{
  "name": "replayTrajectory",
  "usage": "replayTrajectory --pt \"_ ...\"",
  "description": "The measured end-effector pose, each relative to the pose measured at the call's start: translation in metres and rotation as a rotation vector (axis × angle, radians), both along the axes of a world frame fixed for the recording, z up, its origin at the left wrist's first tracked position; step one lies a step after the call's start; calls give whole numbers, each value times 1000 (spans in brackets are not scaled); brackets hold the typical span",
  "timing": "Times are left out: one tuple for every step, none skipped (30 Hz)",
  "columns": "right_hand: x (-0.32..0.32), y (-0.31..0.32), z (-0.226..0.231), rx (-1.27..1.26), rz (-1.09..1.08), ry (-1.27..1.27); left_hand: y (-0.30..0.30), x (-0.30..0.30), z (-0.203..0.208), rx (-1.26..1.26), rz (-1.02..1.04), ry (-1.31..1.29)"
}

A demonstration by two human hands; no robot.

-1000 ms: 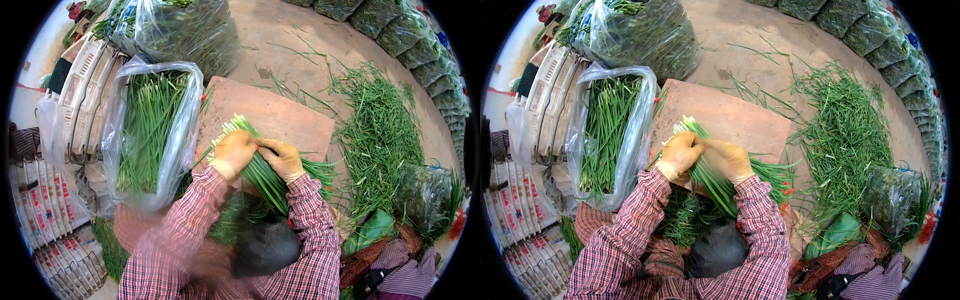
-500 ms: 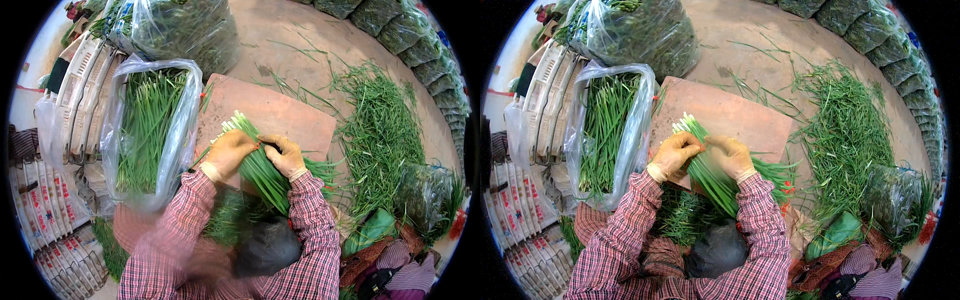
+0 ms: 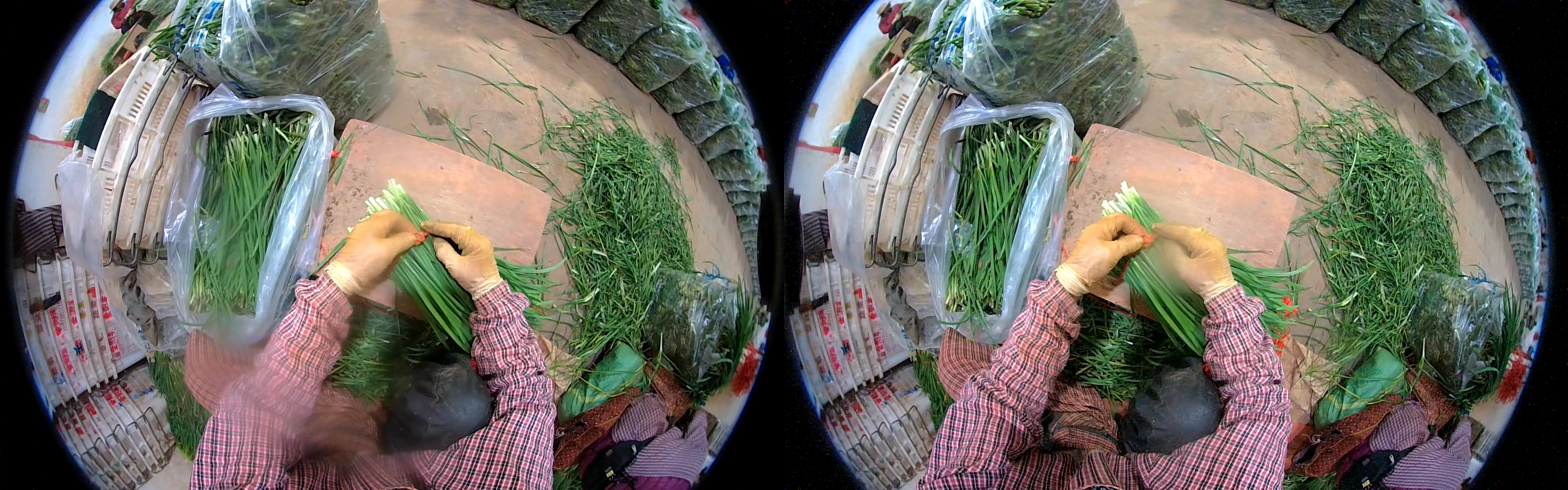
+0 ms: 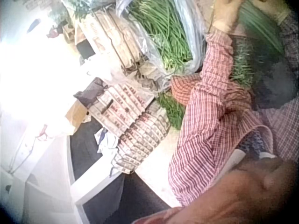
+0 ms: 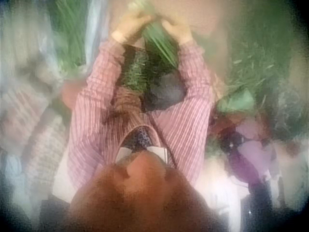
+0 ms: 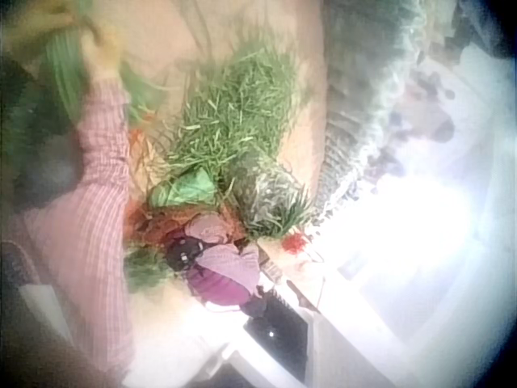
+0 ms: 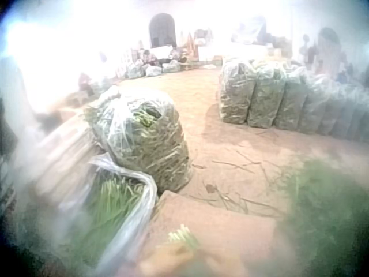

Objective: The person sorts green chives by hand, aligns the stalks into a bundle, removes loose debris, and ties the bundle with a red string.

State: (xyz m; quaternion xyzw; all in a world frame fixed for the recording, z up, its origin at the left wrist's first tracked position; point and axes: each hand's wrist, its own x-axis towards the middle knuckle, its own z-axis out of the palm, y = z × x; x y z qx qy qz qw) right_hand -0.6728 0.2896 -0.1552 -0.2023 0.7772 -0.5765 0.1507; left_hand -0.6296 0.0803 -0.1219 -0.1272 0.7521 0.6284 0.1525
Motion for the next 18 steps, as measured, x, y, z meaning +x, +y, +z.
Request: replayTrajectory --pt "0 0 0 6 -1 3 0 0 1 5 -2 -11" --pt "1 1 -1 12 -2 5 0 0 2 9 -4 -22" --pt "1 2 -1 19 -6 8 1 -2 6 -21 -17 -28" --pt "1 3 -3 26 -8 12 2 -4 10 -52 -30 -34" --pt "1 3 -6 32 -10 16 4 -5 13 -82 -43 -39" --pt "1 3 -6 38 -11 20 3 -5 15 -67 -44 -31" --pt "1 4 -6 35 -14 16 3 -5 16 -52 -44 -22" --pt "1 4 -6 33 -17 12 2 -5 17 -36 -46 -13" --pt "1 3 -4 28 -17 9 0 -4 15 9 -36 -39" --pt "1 2 -3 24 -15 9 -3 -3 11 55 -27 -65" --pt "1 1 -2 21 -14 9 -5 -2 8 101 -18 -92" --pt "1 1 -2 21 -15 9 -4 -2 9 94 -23 -95" --pt "1 1 -2 27 -15 16 -4 -3 9 86 -28 -98" --pt "1 1 -3 32 -15 23 -3 -3 9 78 -33 -102" --pt "0 1 -3 37 -14 31 -2 -4 9 24 -44 -62" --pt "1 2 -3 33 -14 26 -1 -4 9 -30 -55 -22" --pt "1 2 -3 28 -14 21 0 -4 9 -84 -66 18" --pt "1 2 -3 23 -14 16 2 -5 9 -117 -59 21"
